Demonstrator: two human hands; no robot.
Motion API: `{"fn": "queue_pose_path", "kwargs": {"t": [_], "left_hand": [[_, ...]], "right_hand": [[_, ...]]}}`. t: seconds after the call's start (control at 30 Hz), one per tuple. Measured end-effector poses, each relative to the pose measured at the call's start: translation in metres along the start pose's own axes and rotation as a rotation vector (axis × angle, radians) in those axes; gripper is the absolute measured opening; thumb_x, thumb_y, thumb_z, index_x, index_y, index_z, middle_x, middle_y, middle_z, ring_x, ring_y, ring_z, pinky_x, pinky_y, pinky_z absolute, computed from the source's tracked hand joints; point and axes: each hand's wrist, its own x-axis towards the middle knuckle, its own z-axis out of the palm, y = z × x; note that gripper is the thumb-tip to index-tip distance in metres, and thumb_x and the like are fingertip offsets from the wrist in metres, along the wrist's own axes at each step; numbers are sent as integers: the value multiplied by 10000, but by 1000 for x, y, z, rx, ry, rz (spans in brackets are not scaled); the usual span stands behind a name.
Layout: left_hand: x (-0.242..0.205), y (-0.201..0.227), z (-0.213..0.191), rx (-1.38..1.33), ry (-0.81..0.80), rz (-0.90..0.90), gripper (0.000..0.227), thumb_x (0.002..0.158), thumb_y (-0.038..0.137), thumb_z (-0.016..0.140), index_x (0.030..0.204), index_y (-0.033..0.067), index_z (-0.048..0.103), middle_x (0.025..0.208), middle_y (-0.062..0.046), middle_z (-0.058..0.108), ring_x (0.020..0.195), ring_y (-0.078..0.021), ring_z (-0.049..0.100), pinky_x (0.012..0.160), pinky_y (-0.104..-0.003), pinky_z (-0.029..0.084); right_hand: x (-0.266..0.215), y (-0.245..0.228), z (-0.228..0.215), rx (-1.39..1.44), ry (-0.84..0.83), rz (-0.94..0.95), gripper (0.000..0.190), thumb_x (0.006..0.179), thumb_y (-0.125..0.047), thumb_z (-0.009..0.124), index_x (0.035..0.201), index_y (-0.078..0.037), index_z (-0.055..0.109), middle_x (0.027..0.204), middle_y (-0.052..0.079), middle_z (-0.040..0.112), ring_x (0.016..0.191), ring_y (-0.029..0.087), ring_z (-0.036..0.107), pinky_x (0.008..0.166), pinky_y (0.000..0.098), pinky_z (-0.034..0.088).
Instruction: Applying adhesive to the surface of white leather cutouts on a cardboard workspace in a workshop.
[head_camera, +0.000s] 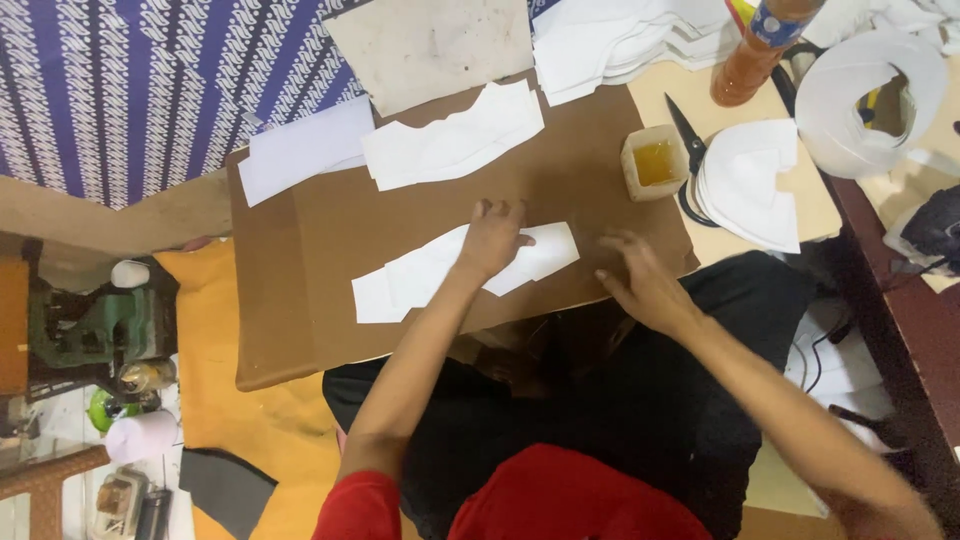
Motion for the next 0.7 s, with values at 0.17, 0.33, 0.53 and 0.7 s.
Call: {"fn": "queue_pose_path", "kwargs": {"t": [0.17,0.33,0.53,0.7], "left_hand": [[-28,-7,-75,-541,207,-175,416,948,383,690,1166,32,649,1029,-264,726,1040,-450,688,892,-532,502],[-54,6,-111,-1158,746,-452,431,1013,313,663,1293,31,495,980,-237,694,943,-314,674,808,-445,544],[-71,65,-135,-1708,1036,-895,704,1039,160,534,1541,-150,150,1503,-428,310,1414,-485,382,1099,-540,427],[-75,44,-40,-1555,1030,-1183,824,1061,293,565,1569,-115,60,1597,-384,89,1540,-443,72,1244,-530,114]], "right_hand": [[-12,-20,9,380,278,81,505,1036,-199,602,1392,-17,293,1355,160,524,1260,331,571,1032,452,499],[5,-39,29,934,111,204,900,990,-361,620,1595,-85,14,1484,200,462,1372,395,493,1126,567,425],[32,-41,40,1238,247,382,1055,911,-127,782,1632,-269,24,1479,182,516,1292,309,583,1133,505,481],[48,14,58,551,257,406,1155,807,-246,917,1651,-249,130,1097,87,720,986,212,698,893,335,588]]}}
